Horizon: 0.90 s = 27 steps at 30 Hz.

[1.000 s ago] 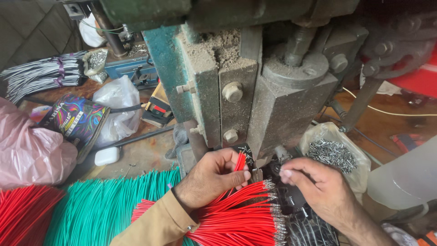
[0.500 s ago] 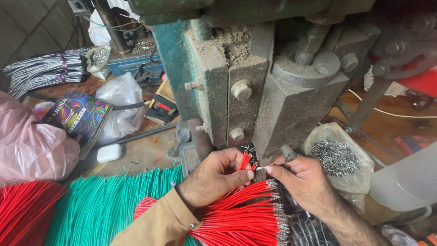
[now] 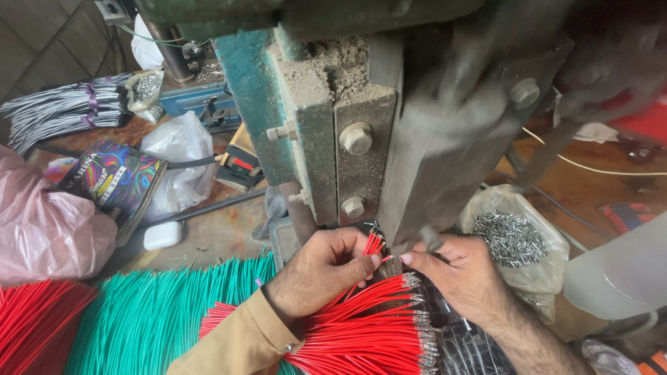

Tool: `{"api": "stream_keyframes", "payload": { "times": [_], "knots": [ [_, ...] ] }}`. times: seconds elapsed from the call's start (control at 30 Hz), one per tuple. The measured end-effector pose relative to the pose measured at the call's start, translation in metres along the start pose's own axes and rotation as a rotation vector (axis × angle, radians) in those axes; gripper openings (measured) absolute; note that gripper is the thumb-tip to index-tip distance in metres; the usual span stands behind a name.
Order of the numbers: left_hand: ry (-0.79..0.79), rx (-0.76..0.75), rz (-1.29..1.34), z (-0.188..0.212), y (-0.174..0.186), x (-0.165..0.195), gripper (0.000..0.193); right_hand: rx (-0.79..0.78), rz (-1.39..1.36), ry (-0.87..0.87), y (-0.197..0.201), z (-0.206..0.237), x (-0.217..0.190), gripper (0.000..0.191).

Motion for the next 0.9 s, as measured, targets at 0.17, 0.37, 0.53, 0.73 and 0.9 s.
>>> {"api": "stream_keyframes", "payload": {
  "times": [0.17, 0.37, 0.53, 0.73, 0.9],
  "knots": [
    [0.026, 0.01, 0.009, -0.001, -0.001, 0.001, 0.011, -0.04, -0.023, -0.018, -0.002, 0.001, -0.002, 0.011],
    [-0.037, -0.048, 0.017, 0.004, -0.005, 0.011, 0.008, -0.109, -0.082, 0.089, 0.006, 0.02, -0.026, 0.015],
    [-0.034, -0.056, -0.065, 0.006, -0.004, 0.008, 0.011, -0.269, 0.427, 0.224, 0.039, 0.038, -0.036, 0.015],
    [-0.05, -0.037, 0.057, 0.001, -0.002, -0.001, 0.011, -0.306, 0.485, 0.247, 0.043, 0.045, -0.021, 0.016],
    [-0.05, -0.024, 0.115, -0.001, 0.0, 0.002, 0.011, -0.1, 0.061, -0.235, 0.033, 0.032, -0.009, 0.011]
  ]
}}
Point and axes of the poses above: each hand's wrist, its own z-axis away from the middle knuckle, its own y-axis out of the back of the hand, x = y × z, the point moved 3 cm from there along -z, towards the middle knuckle, and after that the axes turned 9 degrees about -z, right-handed, at the moved point
